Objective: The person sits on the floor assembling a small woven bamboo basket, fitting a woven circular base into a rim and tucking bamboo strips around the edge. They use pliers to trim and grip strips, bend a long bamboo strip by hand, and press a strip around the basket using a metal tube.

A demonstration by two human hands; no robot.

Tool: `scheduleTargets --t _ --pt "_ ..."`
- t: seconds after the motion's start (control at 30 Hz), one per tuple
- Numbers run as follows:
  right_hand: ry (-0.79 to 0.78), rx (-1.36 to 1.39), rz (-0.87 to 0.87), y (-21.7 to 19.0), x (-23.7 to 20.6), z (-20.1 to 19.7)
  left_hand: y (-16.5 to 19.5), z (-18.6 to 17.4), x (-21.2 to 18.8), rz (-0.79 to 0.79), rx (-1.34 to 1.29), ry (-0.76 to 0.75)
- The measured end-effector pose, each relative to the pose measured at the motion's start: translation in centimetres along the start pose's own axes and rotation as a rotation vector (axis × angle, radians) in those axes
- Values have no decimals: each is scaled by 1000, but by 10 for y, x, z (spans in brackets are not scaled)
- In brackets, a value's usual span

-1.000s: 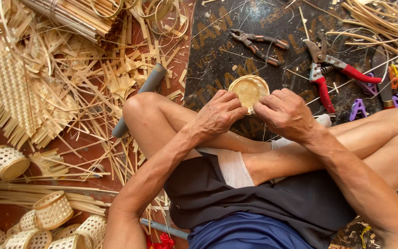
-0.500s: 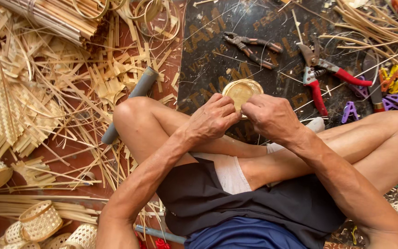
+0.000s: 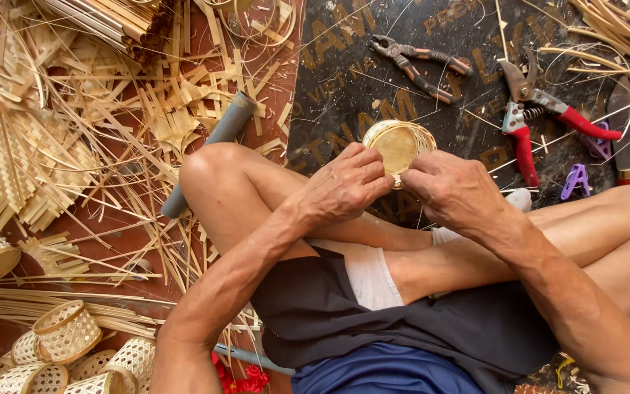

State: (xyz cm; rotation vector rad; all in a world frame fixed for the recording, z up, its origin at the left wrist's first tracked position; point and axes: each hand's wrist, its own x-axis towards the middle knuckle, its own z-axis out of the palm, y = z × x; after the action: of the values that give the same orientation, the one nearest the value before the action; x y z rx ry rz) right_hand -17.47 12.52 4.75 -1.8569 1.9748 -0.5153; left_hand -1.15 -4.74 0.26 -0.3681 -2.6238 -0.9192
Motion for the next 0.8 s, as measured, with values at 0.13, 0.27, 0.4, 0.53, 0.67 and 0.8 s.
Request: scheduleTargets --t 0.13,0.27,0.4,0.53,0.67,0.8 --pt "-58 8 42 3 1 -4 0 3 -2 -17 4 -21" --pt "-72 29 29 6 2 -9 -2 4 -3 3 7 22" --pt "-26 28 -50 8 -4 -11 -4 3 -3 46 23 31" --pt "45 -39 -189 15 -10 -7 -3 2 -3 65 21 46" --pt "32 -186 -241 24 -14 -2 0 1 -1 69 74 16" --pt "44 -226 -290 28 -11 -2 0 -2 2 87 111 26"
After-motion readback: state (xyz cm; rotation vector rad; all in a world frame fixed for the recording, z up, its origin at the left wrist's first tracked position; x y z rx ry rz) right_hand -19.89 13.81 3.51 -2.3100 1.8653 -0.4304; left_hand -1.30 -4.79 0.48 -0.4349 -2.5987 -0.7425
